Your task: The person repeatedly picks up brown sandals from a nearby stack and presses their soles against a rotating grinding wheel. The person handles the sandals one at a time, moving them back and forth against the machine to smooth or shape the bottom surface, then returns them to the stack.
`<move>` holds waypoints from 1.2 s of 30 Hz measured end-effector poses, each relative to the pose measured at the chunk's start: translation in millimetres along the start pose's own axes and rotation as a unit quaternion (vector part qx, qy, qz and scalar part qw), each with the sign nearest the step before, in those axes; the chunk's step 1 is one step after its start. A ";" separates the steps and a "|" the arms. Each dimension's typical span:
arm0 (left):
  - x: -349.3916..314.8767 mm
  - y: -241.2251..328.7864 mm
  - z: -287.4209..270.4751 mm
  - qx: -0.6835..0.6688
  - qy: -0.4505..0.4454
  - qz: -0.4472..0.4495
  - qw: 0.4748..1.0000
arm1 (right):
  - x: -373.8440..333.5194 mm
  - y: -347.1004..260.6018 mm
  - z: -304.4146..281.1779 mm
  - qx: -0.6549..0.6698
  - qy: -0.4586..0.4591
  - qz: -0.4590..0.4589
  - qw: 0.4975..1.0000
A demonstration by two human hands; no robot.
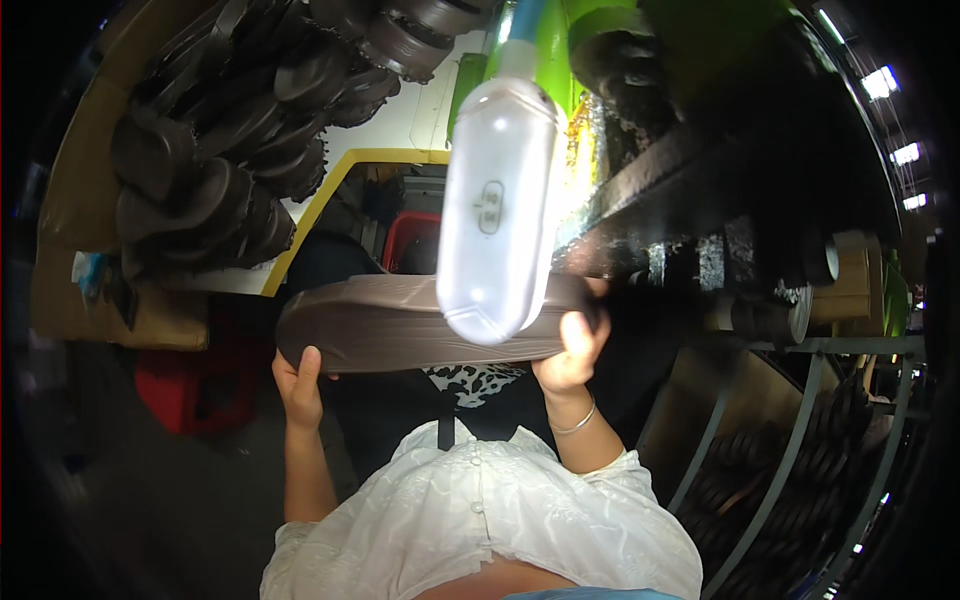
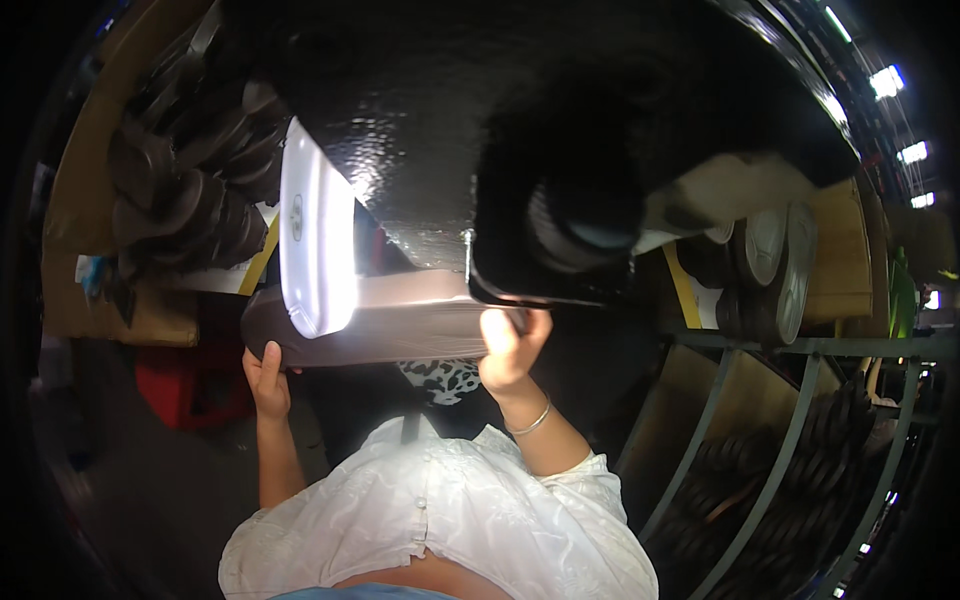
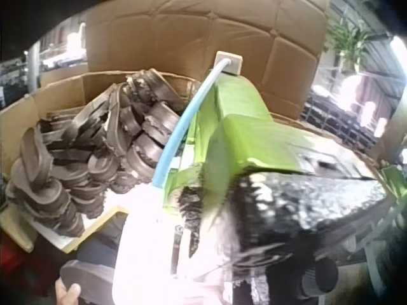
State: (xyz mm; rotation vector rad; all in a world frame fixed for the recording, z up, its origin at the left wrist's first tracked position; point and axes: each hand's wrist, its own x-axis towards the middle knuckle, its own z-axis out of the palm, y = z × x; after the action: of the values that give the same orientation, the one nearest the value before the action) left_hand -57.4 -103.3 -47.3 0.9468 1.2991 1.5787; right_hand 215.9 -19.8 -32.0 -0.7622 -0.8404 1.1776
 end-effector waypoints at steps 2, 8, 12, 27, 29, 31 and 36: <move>5.0 -9.8 -14.1 -0.002 -0.031 -0.038 0.999 | 8.9 -5.7 14.2 -0.028 -0.060 -0.068 0.996; 12.1 -30.2 -0.3 0.223 -0.264 -0.202 0.917 | 24.5 -23.3 -2.1 -0.088 -0.180 0.013 0.980; 1.5 -34.3 70.7 0.271 -0.388 -0.112 0.874 | 33.5 -41.2 -1.0 -0.162 -0.208 0.098 0.960; 38.1 26.8 180.0 0.017 -0.282 0.019 0.959 | 2.9 -7.2 -23.2 -0.010 -0.040 -0.044 0.998; 30.0 10.1 177.6 -0.029 -0.255 0.000 0.966 | 3.5 -14.1 -20.0 -0.047 -0.061 -0.023 0.997; 21.4 -0.1 174.1 -0.072 -0.222 -0.010 0.972 | 9.2 -22.6 -12.7 -0.090 -0.113 -0.003 0.990; 11.9 -11.0 168.6 -0.166 -0.105 0.016 0.980 | 21.9 -43.6 18.1 -0.137 -0.204 0.103 0.964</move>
State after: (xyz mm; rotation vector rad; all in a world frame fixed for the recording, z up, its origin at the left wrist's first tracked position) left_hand 96.6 -35.1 -29.1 0.8951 0.8459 1.6091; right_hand 224.0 -6.7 17.7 -0.8606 -1.3105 1.4506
